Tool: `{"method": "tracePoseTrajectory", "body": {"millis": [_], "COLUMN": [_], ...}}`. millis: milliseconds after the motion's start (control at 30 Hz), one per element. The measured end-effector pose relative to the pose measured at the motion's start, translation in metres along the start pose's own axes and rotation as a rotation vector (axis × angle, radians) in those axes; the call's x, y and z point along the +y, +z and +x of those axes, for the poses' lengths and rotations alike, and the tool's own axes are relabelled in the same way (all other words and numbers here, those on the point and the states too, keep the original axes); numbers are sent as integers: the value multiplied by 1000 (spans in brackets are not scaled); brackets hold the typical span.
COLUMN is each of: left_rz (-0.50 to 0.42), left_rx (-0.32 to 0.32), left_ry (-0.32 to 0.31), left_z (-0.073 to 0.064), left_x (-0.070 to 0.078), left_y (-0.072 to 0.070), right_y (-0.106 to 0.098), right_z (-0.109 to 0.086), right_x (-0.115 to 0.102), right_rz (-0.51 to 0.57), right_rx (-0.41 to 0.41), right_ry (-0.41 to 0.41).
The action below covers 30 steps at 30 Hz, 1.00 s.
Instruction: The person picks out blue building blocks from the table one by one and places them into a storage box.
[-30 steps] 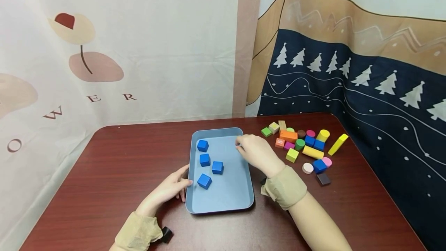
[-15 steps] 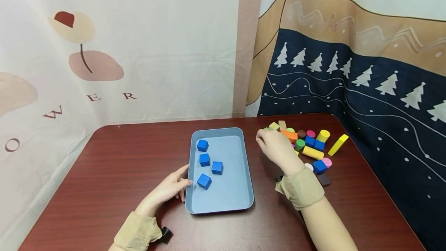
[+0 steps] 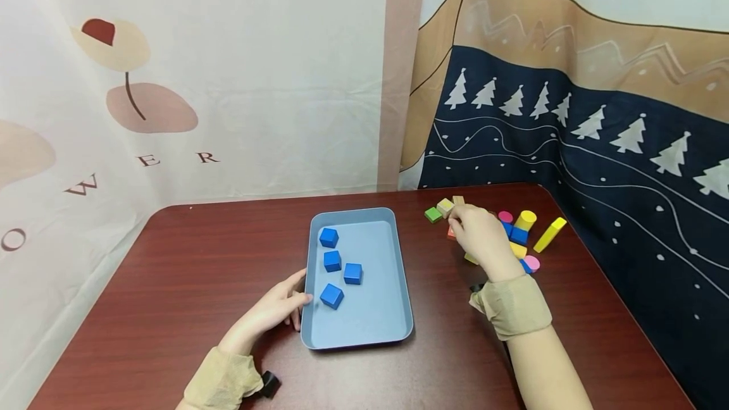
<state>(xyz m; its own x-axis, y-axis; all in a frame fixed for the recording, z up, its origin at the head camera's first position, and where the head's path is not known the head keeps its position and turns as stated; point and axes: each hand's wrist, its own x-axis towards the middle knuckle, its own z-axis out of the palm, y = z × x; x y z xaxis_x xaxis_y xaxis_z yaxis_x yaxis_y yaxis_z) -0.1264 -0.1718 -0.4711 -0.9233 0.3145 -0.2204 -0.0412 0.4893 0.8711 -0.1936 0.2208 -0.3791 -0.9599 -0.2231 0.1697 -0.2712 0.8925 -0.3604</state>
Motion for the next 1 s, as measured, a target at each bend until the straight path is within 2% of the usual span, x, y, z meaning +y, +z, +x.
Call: {"method": "tracePoseTrajectory", "body": {"millis": [300, 533, 633, 1000], "left_rz": [-14, -6, -9, -19], "left_rx": [-4, -1, -6, -4], "left_ry": [2, 5, 3, 5], "left_z": [-2, -2, -2, -2], "left_x": [0, 0, 0, 3], "left_y": [0, 0, 0, -1], "right_y": [-2, 0, 2, 7], "right_z": [-2, 1, 0, 1], "right_x": [28, 52, 61, 80], "right_rz": [-14, -14, -17, 4], "right_rx": [0, -88, -115, -130], "right_ry": [112, 179, 194, 216]}}
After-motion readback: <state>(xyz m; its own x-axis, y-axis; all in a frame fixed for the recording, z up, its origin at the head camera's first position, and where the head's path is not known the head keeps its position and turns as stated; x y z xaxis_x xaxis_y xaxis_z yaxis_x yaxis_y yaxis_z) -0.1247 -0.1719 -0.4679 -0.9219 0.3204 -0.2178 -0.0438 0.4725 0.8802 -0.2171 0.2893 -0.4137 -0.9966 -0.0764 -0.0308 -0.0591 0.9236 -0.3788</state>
